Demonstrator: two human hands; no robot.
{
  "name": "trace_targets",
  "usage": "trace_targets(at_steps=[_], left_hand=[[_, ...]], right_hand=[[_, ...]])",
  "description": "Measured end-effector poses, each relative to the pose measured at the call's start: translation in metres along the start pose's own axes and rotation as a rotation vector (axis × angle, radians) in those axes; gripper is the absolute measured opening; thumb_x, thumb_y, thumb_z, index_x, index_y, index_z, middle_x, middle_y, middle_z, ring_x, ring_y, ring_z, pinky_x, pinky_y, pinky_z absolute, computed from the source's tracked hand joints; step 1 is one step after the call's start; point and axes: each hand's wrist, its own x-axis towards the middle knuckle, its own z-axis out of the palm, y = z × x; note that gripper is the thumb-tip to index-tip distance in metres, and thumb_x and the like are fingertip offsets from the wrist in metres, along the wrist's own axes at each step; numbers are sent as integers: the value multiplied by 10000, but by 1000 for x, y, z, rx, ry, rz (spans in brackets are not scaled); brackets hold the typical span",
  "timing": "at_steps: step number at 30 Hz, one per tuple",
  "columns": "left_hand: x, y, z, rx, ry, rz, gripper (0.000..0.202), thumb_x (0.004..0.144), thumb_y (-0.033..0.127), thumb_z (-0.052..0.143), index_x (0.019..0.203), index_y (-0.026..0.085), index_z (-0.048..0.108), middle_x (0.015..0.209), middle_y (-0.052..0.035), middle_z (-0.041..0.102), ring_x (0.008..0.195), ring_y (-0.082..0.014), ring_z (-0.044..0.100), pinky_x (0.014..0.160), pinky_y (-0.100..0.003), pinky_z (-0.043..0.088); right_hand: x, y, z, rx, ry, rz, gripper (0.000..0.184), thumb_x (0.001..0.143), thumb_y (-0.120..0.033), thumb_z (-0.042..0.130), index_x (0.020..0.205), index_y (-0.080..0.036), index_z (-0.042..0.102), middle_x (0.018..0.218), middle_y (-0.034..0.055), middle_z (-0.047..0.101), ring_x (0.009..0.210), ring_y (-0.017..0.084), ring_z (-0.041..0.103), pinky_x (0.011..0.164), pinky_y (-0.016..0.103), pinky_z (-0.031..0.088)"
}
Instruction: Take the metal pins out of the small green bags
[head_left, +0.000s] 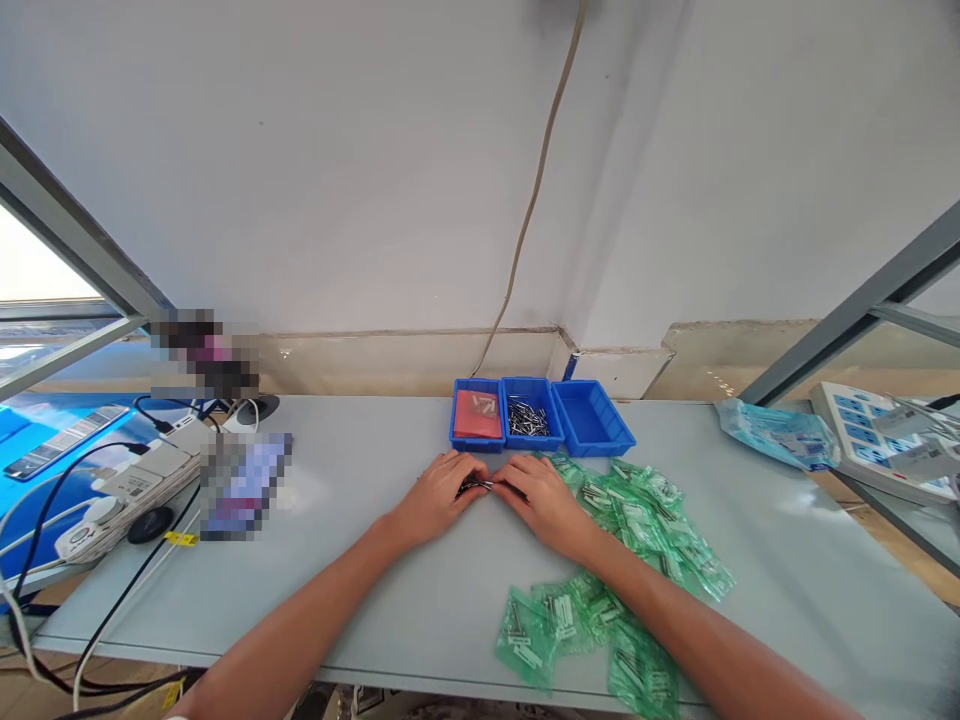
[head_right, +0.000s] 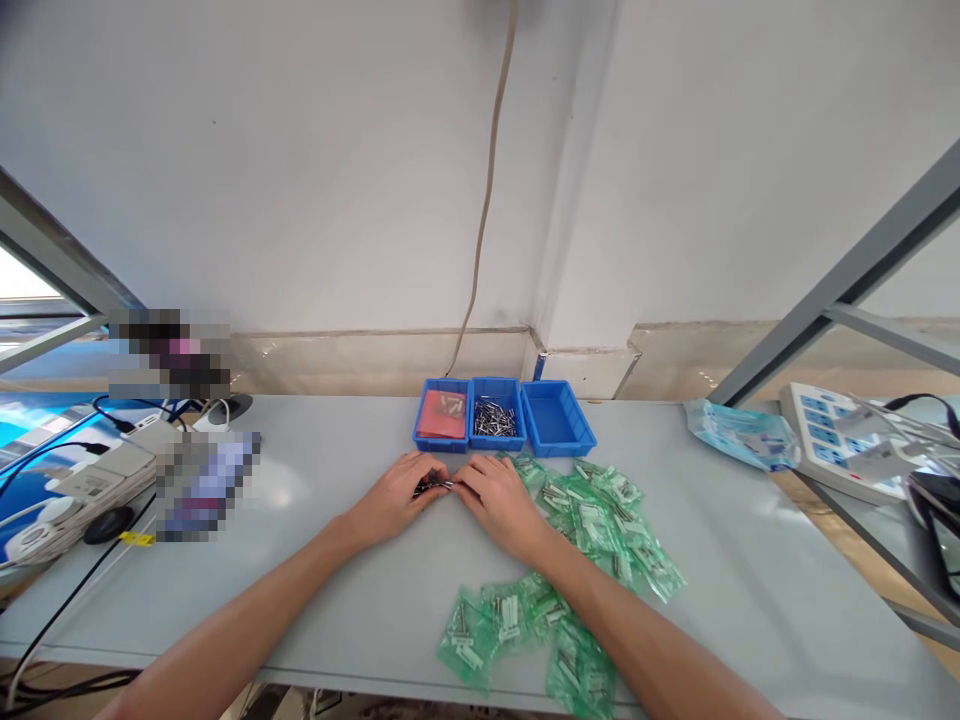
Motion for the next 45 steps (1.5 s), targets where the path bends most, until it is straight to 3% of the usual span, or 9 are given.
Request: trace_targets(at_steps=[6, 9, 14, 21, 28, 34, 38, 42, 45], left_hand=[[1, -2, 1, 22, 27, 1, 184, 1067, 366, 565, 1160, 213, 604, 1023, -39, 688, 966, -215, 609, 922, -366, 477], [1, -3, 1, 37, 25, 18, 195, 1065, 359, 568, 1178, 211, 627, 1022, -44, 687, 960, -213, 611, 908, -365, 482], [0, -4, 1, 87, -1, 64, 178, 1075, 323, 548, 1091, 218, 690, 1072, -54, 683, 986, -213, 595, 937, -381, 470], [0, -5, 1, 94, 17, 65, 161, 1063, 310, 571, 1049, 211, 697, 1057, -55, 680, 969, -210, 591, 916, -373, 476], [1, -4, 1, 84, 14, 62, 142, 1054, 299, 587, 1030, 206, 692, 1065, -51, 681, 986, -209, 595, 923, -370, 473], [0, -5, 2, 101, 14, 59, 155, 1056, 312, 584, 1039, 212, 702, 1053, -53, 675, 979, -209, 592, 918, -370, 472], [0, -7, 3, 107, 14, 60, 146, 1056, 311, 583, 1052, 223, 699, 1054, -50, 673, 980, -213, 594, 917, -369, 465], [0, -6, 2, 100, 10, 59, 174, 1066, 332, 564, 1053, 222, 698, 1063, -54, 674, 979, -215, 592, 913, -374, 466], [0, -5, 1, 101, 10, 56, 204, 1070, 350, 551, 1040, 214, 700, 1060, -59, 674, 978, -215, 590, 919, -381, 468]], right_hand=[[-1, 4, -2, 278, 153, 90, 147, 1040, -221, 491, 963, -231, 616, 1001, 64, 632, 862, 209, 616, 756, 338, 458], [0, 10, -2, 478, 199, 140, 154, 976, -213, 545, 826, -225, 578, 1048, 81, 653, 974, 230, 645, 764, 332, 486], [2, 19, -1, 910, 224, 348, 210, 892, -210, 589, 710, -218, 484, 1149, 91, 730, 873, 223, 732, 743, 346, 515], [2, 14, -10, 1146, 260, 446, 291, 861, -355, 709, 713, -216, 500, 965, 96, 774, 725, 216, 732, 595, 305, 521], [3, 8, -14, 1230, 320, 466, 305, 902, -491, 713, 878, -223, 570, 784, -4, 663, 560, 128, 600, 499, 250, 475], [4, 13, -6, 1166, 321, 432, 324, 952, -547, 658, 1039, -240, 602, 734, -51, 528, 525, 100, 522, 458, 221, 383], [1, 17, -3, 1049, 298, 411, 350, 969, -551, 629, 1103, -228, 661, 747, -36, 528, 530, 98, 493, 475, 233, 369], [1, 18, -3, 964, 285, 416, 424, 951, -567, 633, 1201, -229, 684, 921, 26, 623, 570, 113, 509, 506, 265, 413], [0, 18, -4, 918, 281, 406, 381, 939, -533, 664, 1168, -230, 680, 896, 21, 622, 587, 125, 502, 530, 272, 423]])
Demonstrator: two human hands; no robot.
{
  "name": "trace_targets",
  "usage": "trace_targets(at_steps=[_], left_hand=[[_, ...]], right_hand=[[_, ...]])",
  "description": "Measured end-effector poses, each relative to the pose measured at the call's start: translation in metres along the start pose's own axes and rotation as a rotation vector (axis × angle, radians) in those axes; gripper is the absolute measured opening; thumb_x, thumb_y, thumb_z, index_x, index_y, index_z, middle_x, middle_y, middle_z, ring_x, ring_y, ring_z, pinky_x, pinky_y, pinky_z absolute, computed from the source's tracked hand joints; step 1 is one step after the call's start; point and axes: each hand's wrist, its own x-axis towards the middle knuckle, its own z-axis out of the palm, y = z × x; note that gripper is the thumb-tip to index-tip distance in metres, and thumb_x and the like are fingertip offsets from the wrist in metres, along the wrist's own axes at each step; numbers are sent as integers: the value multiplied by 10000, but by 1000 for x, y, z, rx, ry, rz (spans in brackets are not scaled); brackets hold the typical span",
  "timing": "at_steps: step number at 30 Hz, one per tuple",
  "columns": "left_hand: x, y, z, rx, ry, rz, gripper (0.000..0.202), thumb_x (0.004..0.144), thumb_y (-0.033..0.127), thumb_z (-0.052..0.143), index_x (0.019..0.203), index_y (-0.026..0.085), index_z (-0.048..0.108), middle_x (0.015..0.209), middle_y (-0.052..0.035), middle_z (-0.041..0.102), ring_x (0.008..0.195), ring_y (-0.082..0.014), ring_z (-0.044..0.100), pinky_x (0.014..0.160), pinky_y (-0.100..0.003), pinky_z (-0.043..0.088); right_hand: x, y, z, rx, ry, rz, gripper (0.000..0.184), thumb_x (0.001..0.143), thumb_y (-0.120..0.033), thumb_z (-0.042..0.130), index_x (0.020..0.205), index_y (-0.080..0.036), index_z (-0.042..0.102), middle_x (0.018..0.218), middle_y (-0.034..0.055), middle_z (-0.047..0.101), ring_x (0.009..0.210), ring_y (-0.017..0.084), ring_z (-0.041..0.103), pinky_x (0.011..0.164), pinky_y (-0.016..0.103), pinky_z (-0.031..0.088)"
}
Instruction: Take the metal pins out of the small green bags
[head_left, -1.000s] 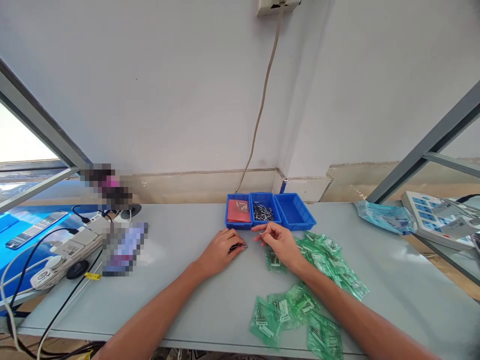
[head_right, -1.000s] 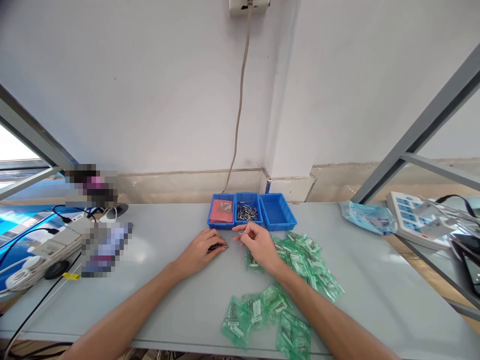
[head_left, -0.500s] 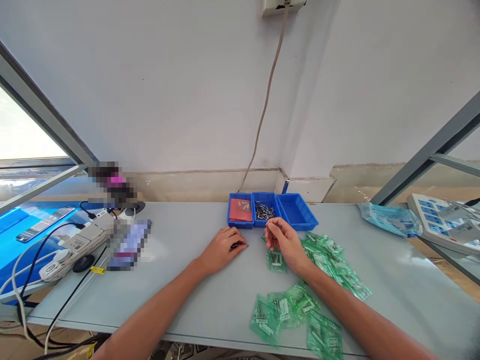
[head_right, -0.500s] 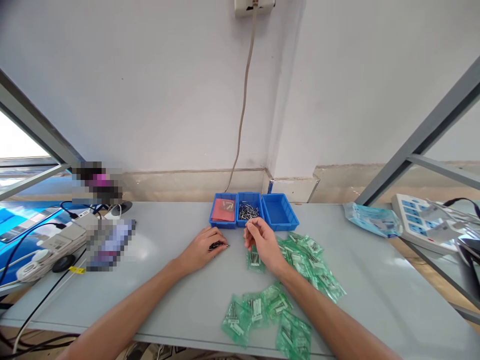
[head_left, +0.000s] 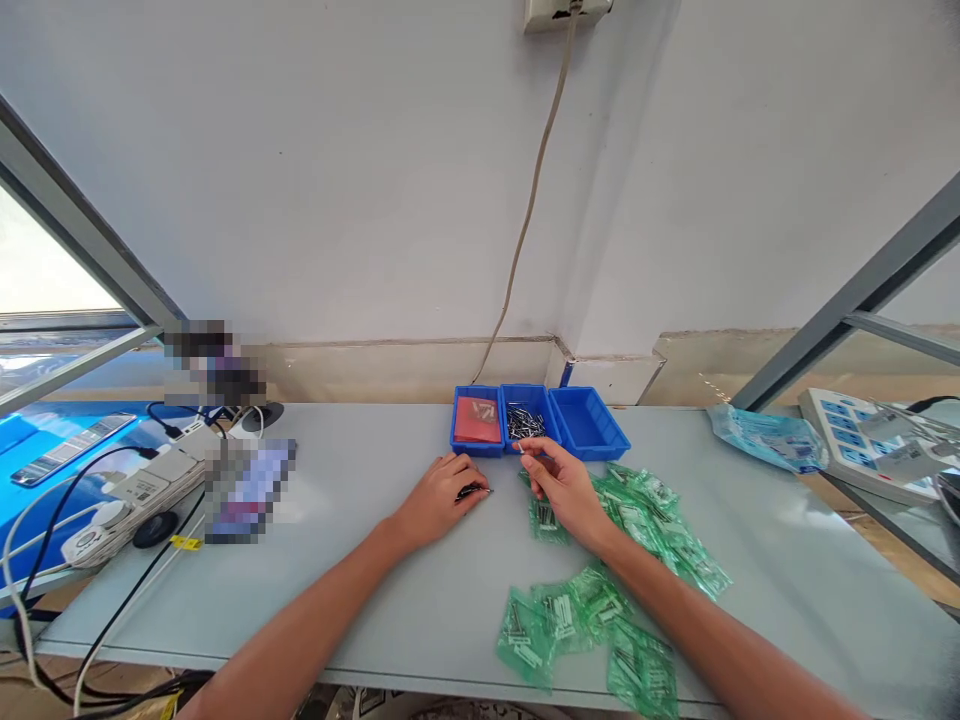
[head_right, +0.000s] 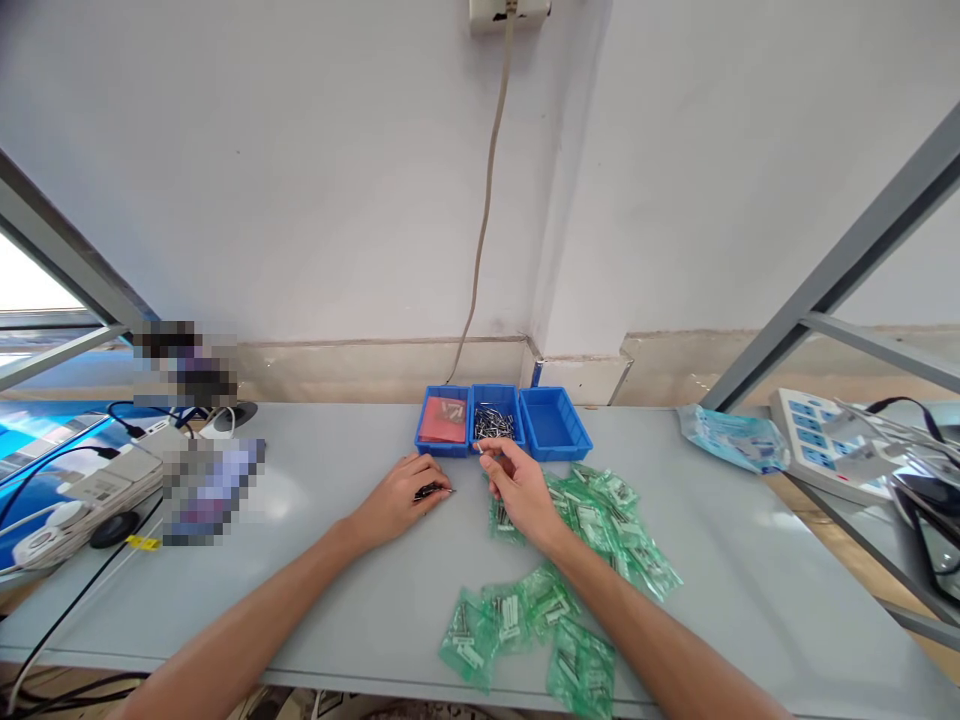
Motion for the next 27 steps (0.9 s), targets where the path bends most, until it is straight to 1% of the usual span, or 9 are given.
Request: trace_targets(at_steps=[2, 6, 8, 11, 14, 17, 23, 25, 27], left_hand=[[0, 1, 0, 0, 3, -1, 211, 1071, 355, 547, 1039, 212, 699, 1056, -61, 673, 978, -214, 591, 918, -382, 468], [0, 0, 0, -3, -1, -3, 208, 1071, 353, 544, 1049, 212, 695, 1066, -61, 673, 980, -213, 600, 910, -380, 467], [0, 0, 0, -1, -3, -4, 199, 1069, 346, 548, 1047, 213, 694, 1069, -59, 674, 981, -214, 605, 908, -381, 465], [1, 0, 0, 1, -1, -2, 186, 1066, 337, 554, 1044, 217, 695, 1065, -59, 676, 987, -217, 609, 914, -384, 462], [0, 0, 0, 5, 4, 1, 167, 1059, 324, 568, 1040, 220, 698, 1064, -55, 678, 989, -215, 613, 914, -374, 460], [0, 0, 0, 10, 5, 8, 154, 1056, 313, 575, 1043, 220, 697, 1073, -51, 679, 996, -212, 616, 905, -360, 459], [0, -1, 1, 19, 9, 11, 143, 1053, 308, 582, 1039, 212, 687, 1071, -48, 677, 995, -209, 615, 899, -357, 451], [0, 0, 1, 17, 7, 10, 152, 1055, 313, 577, 1044, 212, 689, 1071, -51, 677, 994, -210, 614, 901, -360, 454], [1, 0, 0, 16, 6, 8, 168, 1057, 326, 570, 1044, 214, 695, 1067, -55, 678, 1000, -214, 615, 904, -363, 459]], right_hand=[[-1, 0, -1, -35, 9, -22, 317, 930, -501, 689, 1097, -231, 679, 843, 7, 598, 604, 136, 495, 541, 271, 419], [-3, -4, 0, -84, 33, -69, 230, 918, -454, 712, 1001, -245, 667, 801, -2, 584, 631, 154, 489, 556, 274, 407], [-3, -5, 0, -98, 39, -72, 218, 910, -454, 721, 961, -250, 666, 766, -9, 577, 619, 160, 488, 557, 280, 405], [-3, -6, 1, -102, 40, -74, 257, 909, -502, 708, 913, -250, 661, 728, -8, 567, 593, 167, 493, 541, 290, 409], [-4, -5, 1, -83, 25, -77, 307, 944, -552, 645, 949, -245, 667, 756, 4, 582, 580, 163, 507, 525, 294, 422], [-4, -4, 1, -66, 22, -89, 324, 976, -550, 595, 1020, -239, 674, 856, 26, 627, 577, 150, 521, 517, 292, 431], [-4, -5, 2, -61, 40, -82, 311, 969, -531, 608, 1066, -238, 651, 1008, 50, 690, 560, 127, 530, 502, 283, 432], [-4, -4, 2, -66, 37, -80, 303, 968, -524, 612, 1059, -237, 650, 1009, 46, 693, 556, 124, 527, 502, 280, 427], [-4, -3, 3, -75, 27, -75, 299, 968, -523, 614, 1047, -237, 651, 954, 35, 689, 554, 128, 524, 501, 278, 419]])
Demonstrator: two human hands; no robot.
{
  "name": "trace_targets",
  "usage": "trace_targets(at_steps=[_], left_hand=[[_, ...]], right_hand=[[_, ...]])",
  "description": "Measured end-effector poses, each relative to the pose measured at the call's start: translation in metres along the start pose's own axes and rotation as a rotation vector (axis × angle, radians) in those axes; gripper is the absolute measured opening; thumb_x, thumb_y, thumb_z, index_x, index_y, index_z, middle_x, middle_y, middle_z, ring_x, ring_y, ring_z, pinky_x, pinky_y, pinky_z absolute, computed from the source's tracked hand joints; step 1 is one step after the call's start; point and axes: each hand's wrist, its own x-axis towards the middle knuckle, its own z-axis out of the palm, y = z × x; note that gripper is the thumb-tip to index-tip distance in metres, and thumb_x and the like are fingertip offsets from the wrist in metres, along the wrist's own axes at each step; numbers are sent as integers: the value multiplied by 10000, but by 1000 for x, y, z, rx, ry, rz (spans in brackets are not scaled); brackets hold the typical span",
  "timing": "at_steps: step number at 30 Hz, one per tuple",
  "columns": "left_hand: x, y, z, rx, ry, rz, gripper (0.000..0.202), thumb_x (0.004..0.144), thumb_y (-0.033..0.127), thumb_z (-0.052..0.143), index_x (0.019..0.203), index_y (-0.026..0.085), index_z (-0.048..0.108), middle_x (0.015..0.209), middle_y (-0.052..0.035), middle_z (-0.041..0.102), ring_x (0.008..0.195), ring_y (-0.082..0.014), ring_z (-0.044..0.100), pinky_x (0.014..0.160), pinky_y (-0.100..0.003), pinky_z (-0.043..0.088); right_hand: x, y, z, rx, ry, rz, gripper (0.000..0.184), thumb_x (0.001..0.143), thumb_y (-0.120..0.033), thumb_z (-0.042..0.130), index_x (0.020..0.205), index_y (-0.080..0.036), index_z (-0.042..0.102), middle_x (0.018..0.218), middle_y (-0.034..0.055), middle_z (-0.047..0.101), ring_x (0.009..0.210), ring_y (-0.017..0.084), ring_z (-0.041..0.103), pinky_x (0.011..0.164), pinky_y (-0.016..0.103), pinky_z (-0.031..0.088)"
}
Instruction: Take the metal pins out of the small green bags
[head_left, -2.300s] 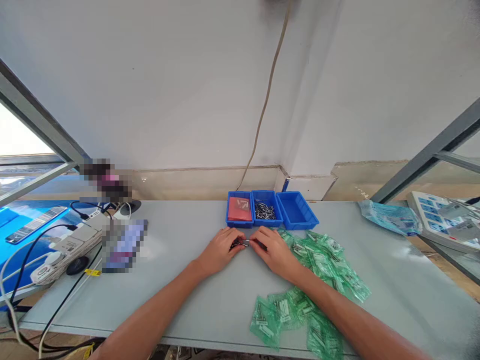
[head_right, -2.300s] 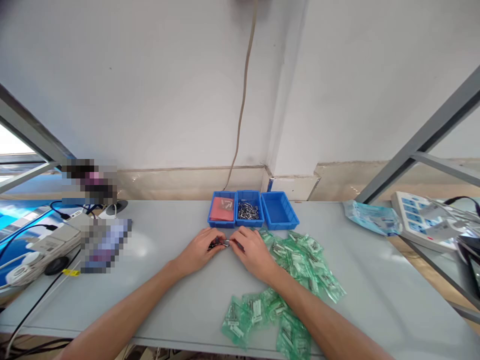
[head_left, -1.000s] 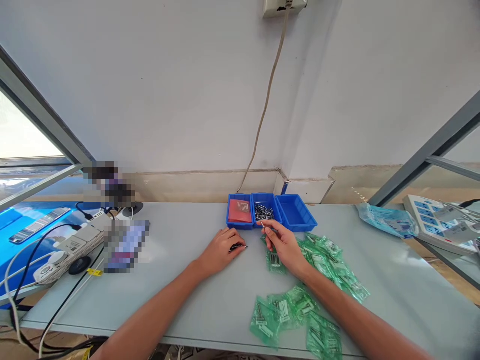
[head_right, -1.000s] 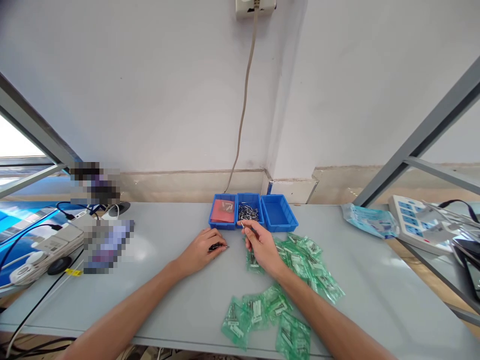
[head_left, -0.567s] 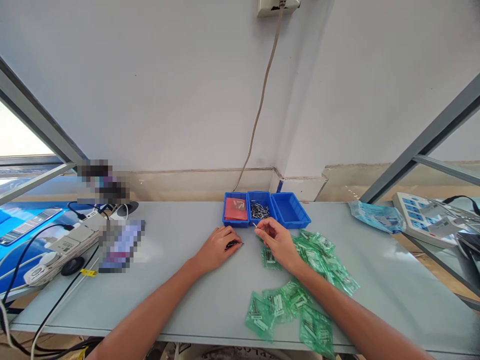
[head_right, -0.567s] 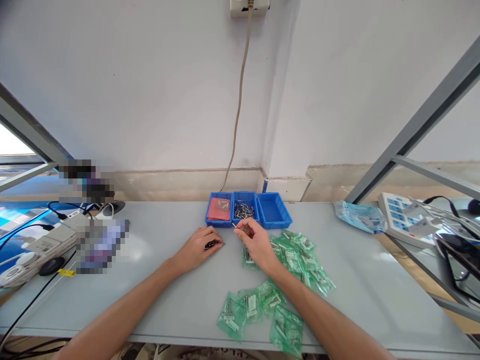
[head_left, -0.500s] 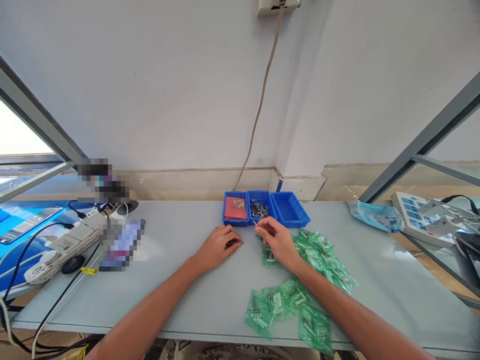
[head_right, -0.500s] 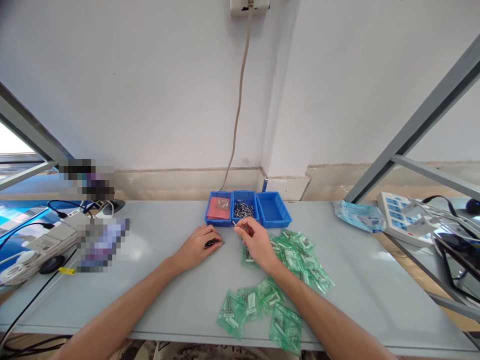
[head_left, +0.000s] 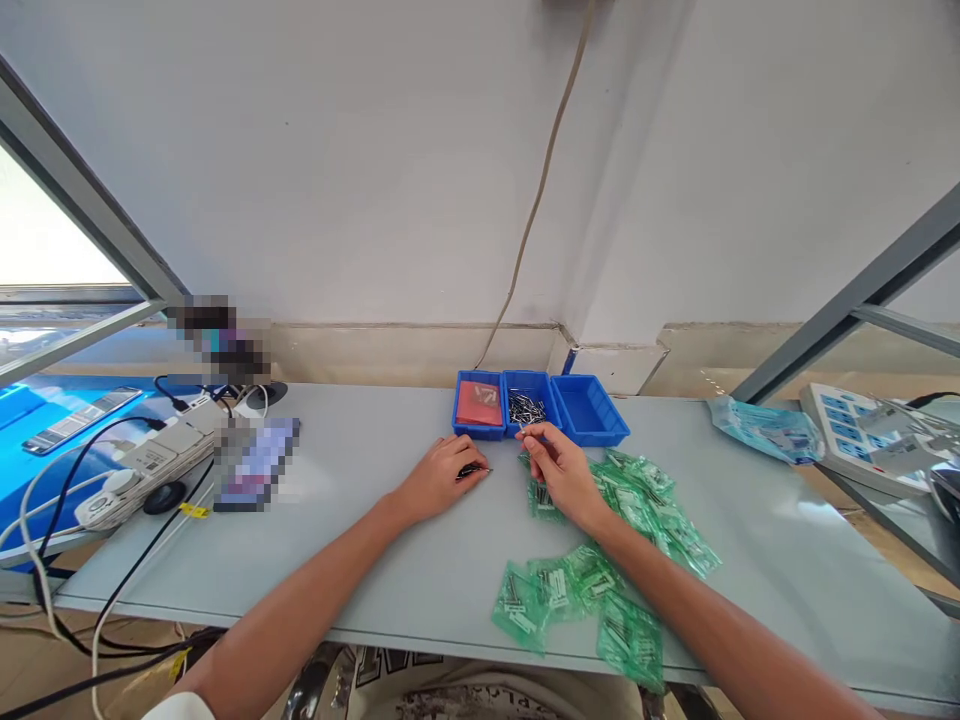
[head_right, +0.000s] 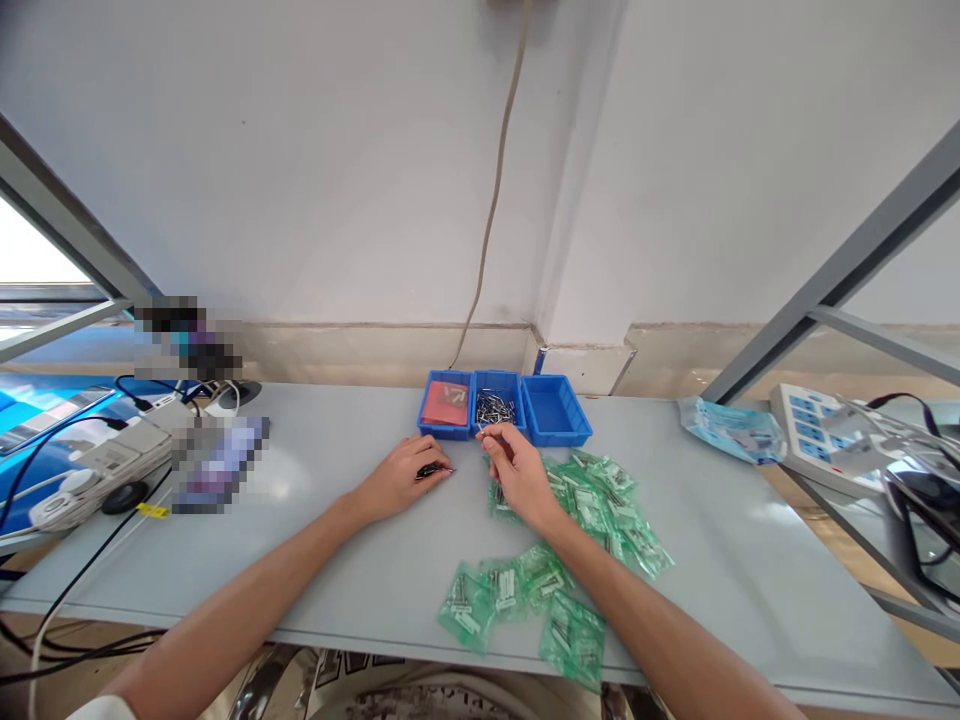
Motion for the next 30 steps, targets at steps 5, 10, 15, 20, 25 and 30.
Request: trace_targets(at_steps=[5, 10, 15, 20, 25, 30], left_hand=[[0, -1, 0, -2, -3, 0, 186, 1056, 342, 566, 1037, 214, 701, 1058, -61, 678, 1003, -220, 618, 903, -367, 465], [-1, -3, 1, -3, -2, 3, 201, 1062, 351, 551, 1041, 220, 702, 1064, -64, 679, 999, -221, 617, 904, -372, 466], [-1, -4, 2, -13, 4, 15, 198, 1060, 352, 555, 1041, 218, 700, 1061, -63, 683, 993, -220, 619, 916, -375, 469], [-2, -3, 2, -18, 13, 15, 181, 1062, 339, 558, 1042, 221, 693, 1065, -55, 680, 985, -215, 617, 915, -372, 469], [-1, -2, 1, -13, 31, 21, 228, 1072, 361, 529, 1028, 211, 694, 1040, -62, 678, 960, -212, 609, 902, -371, 480], [-1, -2, 2, -18, 21, 39, 204, 1076, 341, 522, 1029, 224, 683, 1039, -51, 675, 955, -208, 610, 882, -358, 475]], right_hand=[[-1, 0, 1, -18, -19, 6, 282, 980, -514, 601, 1036, -243, 657, 811, 6, 653, 552, 139, 518, 504, 278, 407], [0, 0, 2, -3, -3, 0, 304, 961, -542, 623, 1031, -249, 657, 935, 30, 683, 561, 137, 524, 501, 282, 421], [0, 1, 2, 34, 3, 16, 341, 948, -574, 630, 1039, -245, 644, 886, 18, 664, 549, 133, 520, 489, 276, 418], [0, -3, 1, 50, -3, 19, 329, 971, -564, 602, 1035, -241, 607, 787, -8, 611, 537, 129, 503, 485, 264, 400], [1, -6, 1, 76, 4, 26, 312, 962, -559, 615, 997, -250, 589, 764, -24, 595, 524, 127, 486, 478, 261, 391], [1, 1, 3, 52, -15, 21, 288, 983, -548, 586, 999, -260, 592, 787, -21, 599, 528, 127, 488, 489, 260, 396]])
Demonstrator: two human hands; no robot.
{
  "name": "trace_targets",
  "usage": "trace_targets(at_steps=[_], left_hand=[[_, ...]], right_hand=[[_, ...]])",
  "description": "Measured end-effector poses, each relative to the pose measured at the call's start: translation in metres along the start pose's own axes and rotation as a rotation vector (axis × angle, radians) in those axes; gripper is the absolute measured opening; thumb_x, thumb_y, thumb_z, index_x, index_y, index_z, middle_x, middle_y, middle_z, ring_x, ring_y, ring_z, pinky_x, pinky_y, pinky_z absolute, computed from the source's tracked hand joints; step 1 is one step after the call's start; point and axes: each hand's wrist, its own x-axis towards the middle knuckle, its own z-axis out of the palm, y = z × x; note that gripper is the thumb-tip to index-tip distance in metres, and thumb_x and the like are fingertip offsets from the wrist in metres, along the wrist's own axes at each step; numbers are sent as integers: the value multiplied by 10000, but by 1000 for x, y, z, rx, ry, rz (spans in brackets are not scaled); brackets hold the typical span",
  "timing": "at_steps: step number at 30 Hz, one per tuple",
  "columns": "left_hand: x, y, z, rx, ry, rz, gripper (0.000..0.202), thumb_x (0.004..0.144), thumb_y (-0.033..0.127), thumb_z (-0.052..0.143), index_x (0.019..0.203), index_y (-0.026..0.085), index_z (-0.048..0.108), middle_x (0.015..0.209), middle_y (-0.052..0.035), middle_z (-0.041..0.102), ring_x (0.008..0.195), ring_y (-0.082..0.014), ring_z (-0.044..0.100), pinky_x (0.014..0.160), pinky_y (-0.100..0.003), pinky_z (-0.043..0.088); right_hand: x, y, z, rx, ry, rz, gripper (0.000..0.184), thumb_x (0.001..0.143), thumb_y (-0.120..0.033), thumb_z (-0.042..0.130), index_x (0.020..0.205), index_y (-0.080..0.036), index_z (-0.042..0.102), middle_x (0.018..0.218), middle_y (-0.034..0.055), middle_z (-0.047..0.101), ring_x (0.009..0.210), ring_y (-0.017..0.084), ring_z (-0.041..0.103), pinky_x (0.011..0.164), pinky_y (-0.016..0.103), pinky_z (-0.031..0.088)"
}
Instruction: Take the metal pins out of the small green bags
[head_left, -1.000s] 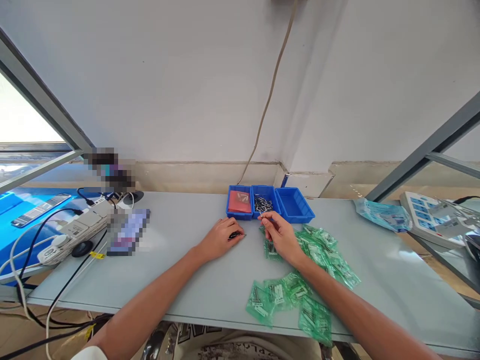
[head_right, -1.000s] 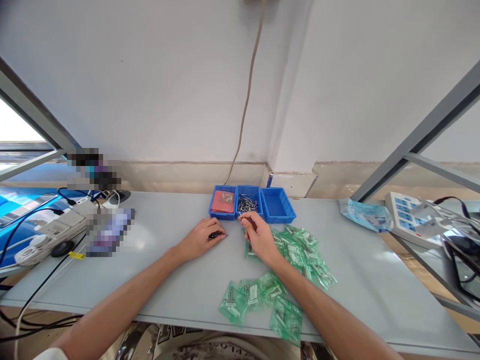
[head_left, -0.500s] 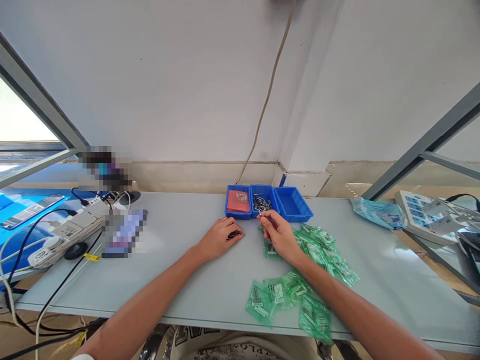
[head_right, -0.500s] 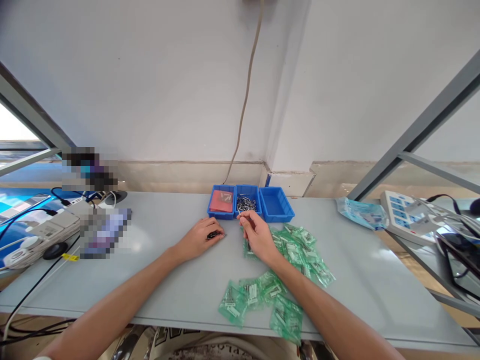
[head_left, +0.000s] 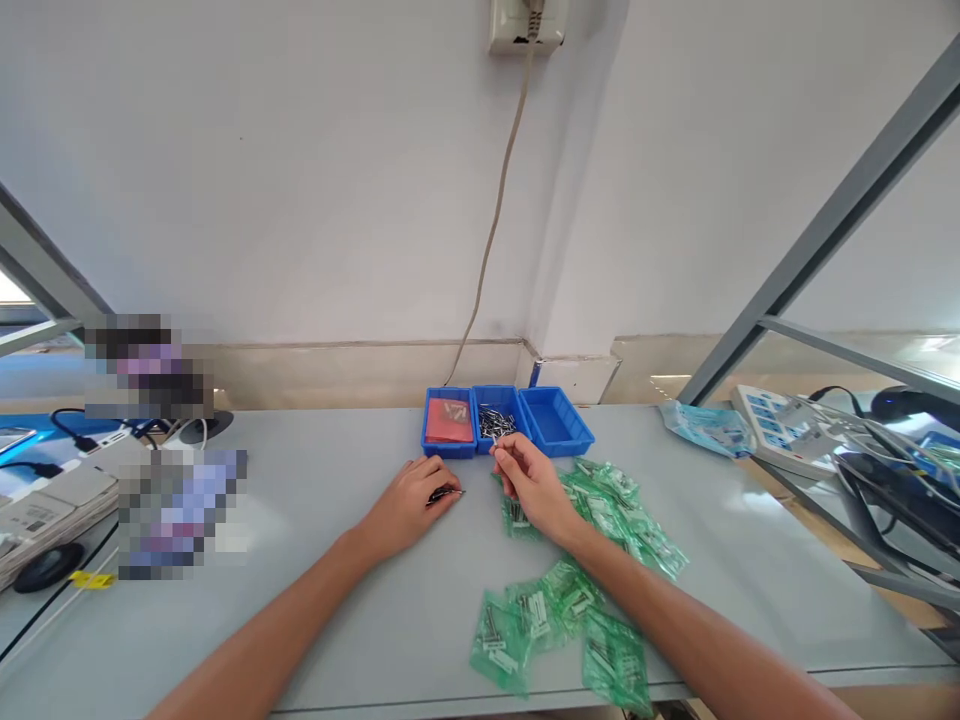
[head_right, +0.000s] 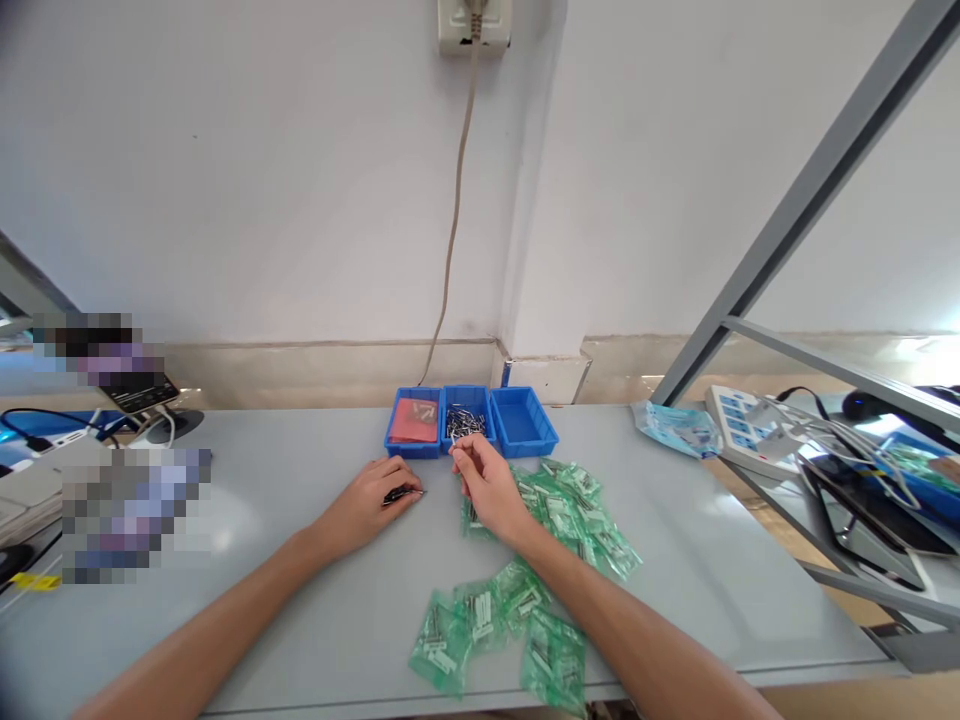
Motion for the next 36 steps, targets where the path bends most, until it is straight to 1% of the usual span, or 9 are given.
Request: trace_targets(at_steps=[5, 11, 22, 27, 36], left_hand=[[0, 0, 0, 2, -6, -17, 192, 1073, 342, 529, 1019, 229, 674, 1027, -41, 670, 945, -212, 606, 874, -355, 459], [-1, 0, -1, -10, -7, -19, 207, 1073, 361, 526, 1020, 230, 677, 1029, -36, 669, 943, -207, 604, 870, -348, 459], [-1, 0, -3, -31, -36, -42, 196, 1071, 351, 534, 1021, 223, 675, 1043, -39, 666, 954, -213, 598, 880, -356, 447], [-1, 2, -5, -27, -48, -60, 185, 1071, 341, 536, 1017, 229, 673, 1039, -31, 666, 947, -213, 599, 875, -355, 447], [-2, 1, -3, -38, -39, -73, 205, 1073, 362, 532, 1018, 229, 677, 1040, -37, 671, 952, -215, 599, 877, -360, 449]], right_hand=[[1, 5, 2, 6, -9, -6, 273, 993, -538, 576, 1013, -266, 587, 785, -27, 593, 523, 120, 486, 477, 251, 385], [-1, 5, 5, -4, -32, -9, 266, 1000, -536, 563, 1013, -271, 585, 791, -29, 596, 524, 121, 484, 480, 252, 381], [0, 2, 6, -51, -44, -42, 217, 1034, -460, 533, 1007, -250, 581, 799, -34, 581, 540, 105, 478, 503, 247, 387], [2, 3, 7, -46, -41, -29, 221, 1034, -459, 536, 1001, -246, 579, 799, -35, 582, 543, 104, 477, 510, 250, 388], [2, 5, 6, -41, -34, -17, 232, 1030, -474, 539, 1052, -252, 600, 805, -32, 586, 554, 108, 486, 512, 249, 383]])
